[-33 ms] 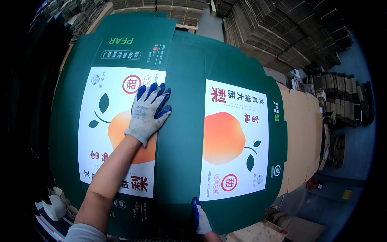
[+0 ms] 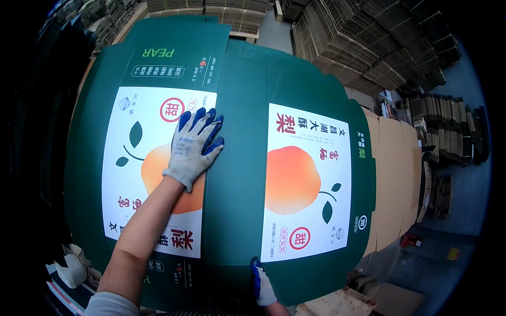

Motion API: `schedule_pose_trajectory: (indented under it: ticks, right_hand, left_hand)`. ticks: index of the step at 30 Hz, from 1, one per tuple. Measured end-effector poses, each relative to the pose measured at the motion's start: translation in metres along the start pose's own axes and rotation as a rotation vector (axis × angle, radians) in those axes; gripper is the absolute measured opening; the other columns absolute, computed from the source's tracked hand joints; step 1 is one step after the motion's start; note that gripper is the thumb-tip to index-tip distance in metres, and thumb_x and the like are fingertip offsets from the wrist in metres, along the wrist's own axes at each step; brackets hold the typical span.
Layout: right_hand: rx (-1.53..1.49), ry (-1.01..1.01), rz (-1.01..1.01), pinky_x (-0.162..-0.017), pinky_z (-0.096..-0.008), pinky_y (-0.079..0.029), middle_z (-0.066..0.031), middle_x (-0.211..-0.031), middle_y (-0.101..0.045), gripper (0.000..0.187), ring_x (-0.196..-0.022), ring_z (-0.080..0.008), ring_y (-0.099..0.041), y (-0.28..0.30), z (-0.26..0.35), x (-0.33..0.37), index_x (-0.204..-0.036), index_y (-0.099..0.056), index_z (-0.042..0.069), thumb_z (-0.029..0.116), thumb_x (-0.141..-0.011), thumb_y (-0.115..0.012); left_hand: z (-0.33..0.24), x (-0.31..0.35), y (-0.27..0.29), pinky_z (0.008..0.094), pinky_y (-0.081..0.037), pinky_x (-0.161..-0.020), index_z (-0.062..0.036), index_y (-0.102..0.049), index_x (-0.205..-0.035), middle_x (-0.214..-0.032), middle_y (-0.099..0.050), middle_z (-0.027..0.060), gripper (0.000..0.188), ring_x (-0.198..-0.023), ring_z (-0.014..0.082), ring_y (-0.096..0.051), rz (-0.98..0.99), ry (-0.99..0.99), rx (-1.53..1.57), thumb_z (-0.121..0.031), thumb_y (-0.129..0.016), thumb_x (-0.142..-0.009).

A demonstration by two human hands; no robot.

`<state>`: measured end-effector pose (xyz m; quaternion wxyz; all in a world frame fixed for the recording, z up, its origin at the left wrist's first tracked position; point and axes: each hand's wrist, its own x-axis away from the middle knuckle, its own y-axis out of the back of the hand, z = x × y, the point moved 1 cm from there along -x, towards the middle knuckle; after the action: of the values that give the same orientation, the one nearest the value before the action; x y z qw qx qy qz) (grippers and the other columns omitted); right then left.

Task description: The person repeatedly picks up flat green cardboard boxes printed with a pear graphic and stacks them on a growing pile. The person also picks up and places plain brown cardboard sheets on the stack. The task is performed by hand in a warehouse setting.

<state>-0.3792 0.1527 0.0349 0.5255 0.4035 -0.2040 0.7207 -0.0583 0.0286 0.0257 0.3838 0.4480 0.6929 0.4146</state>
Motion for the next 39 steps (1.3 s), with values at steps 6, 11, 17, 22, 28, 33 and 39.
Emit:
schedule_pose_trajectory:
  ticks: [6, 11, 17, 22, 28, 33, 39]
  right_hand:
    - [-0.223, -0.081, 0.016, -0.071, -0.0260, -0.041, -0.0048, -0.089, -0.054, 0.028, -0.078, -0.0106, -0.048, 0.001, -0.014, -0.004, -0.100, -0.054, 0.003, 0.028, -0.093, -0.045]
    - [-0.199, -0.086, -0.017, -0.070, -0.0267, -0.043, -0.0043, -0.085, -0.056, 0.029, -0.075, -0.0100, -0.049, 0.005, -0.025, -0.006, -0.098, -0.059, 0.001, 0.027, -0.091, -0.048]
    - [-0.218, -0.067, 0.045, -0.074, -0.0256, -0.041, -0.0050, -0.092, -0.054, 0.027, -0.081, -0.0117, -0.049, 0.004, -0.020, -0.009, -0.105, -0.052, 0.005, 0.028, -0.092, -0.046]
    - [0.012, -0.019, 0.058, -0.077, -0.0278, -0.042, -0.0070, -0.097, -0.055, 0.033, -0.086, -0.0142, -0.050, -0.006, 0.004, -0.002, -0.107, -0.052, 0.003, 0.031, -0.095, -0.039]
    - [0.153, -0.074, 0.148, -0.072, -0.0252, -0.043, -0.0055, -0.093, -0.055, 0.033, -0.082, -0.0108, -0.051, -0.001, 0.009, -0.002, -0.105, -0.054, 0.003, 0.030, -0.095, -0.038]
    - [0.209, 0.115, 0.183, -0.069, -0.0232, -0.043, -0.0018, -0.087, -0.054, 0.023, -0.079, -0.0091, -0.051, 0.004, 0.000, 0.004, -0.099, -0.057, 0.002, 0.020, -0.092, -0.044]
    - [0.204, 0.036, 0.144, -0.070, -0.0251, -0.044, -0.0050, -0.089, -0.059, 0.020, -0.078, -0.0121, -0.055, 0.015, -0.017, 0.006, -0.094, -0.059, 0.000, 0.014, -0.091, -0.045]
  left_hand:
    - [0.000, 0.000, -0.003, 0.0413, -0.017, -0.107, -0.0130, -0.051, -0.119, -0.131, -0.042, 0.0075, 0.046, -0.127, 0.0290, -0.029, 0.054, 0.002, -0.046, -0.036, -0.056, -0.079]
    - [0.000, -0.002, -0.003, 0.0417, -0.017, -0.106, -0.0144, -0.051, -0.120, -0.131, -0.042, 0.0049, 0.045, -0.127, 0.0286, -0.029, 0.065, 0.003, -0.060, -0.035, -0.055, -0.080]
    - [0.000, -0.003, -0.004, 0.0420, -0.017, -0.106, -0.0155, -0.050, -0.121, -0.131, -0.042, 0.0047, 0.045, -0.127, 0.0275, -0.029, 0.065, -0.006, -0.053, -0.036, -0.054, -0.081]
    - [0.001, -0.005, -0.005, 0.0418, -0.017, -0.106, -0.0158, -0.050, -0.121, -0.131, -0.043, 0.0046, 0.045, -0.127, 0.0262, -0.029, 0.051, -0.040, -0.069, -0.035, -0.054, -0.080]
    - [0.001, -0.006, -0.014, 0.0408, -0.014, -0.107, -0.0202, -0.048, -0.124, -0.133, -0.041, 0.0027, 0.045, -0.127, 0.0231, -0.029, 0.061, 0.026, -0.088, -0.039, -0.050, -0.083]
    - [0.005, -0.002, -0.012, 0.0397, -0.013, -0.107, -0.0219, -0.046, -0.126, -0.133, -0.041, 0.0017, 0.047, -0.129, 0.0216, -0.027, 0.063, 0.035, -0.184, -0.043, -0.045, -0.085]
    - [-0.002, -0.003, -0.010, 0.0373, -0.012, -0.108, -0.0234, -0.044, -0.128, -0.136, -0.037, -0.0015, 0.047, -0.131, 0.0165, -0.023, 0.087, 0.059, -0.265, -0.047, -0.040, -0.087]
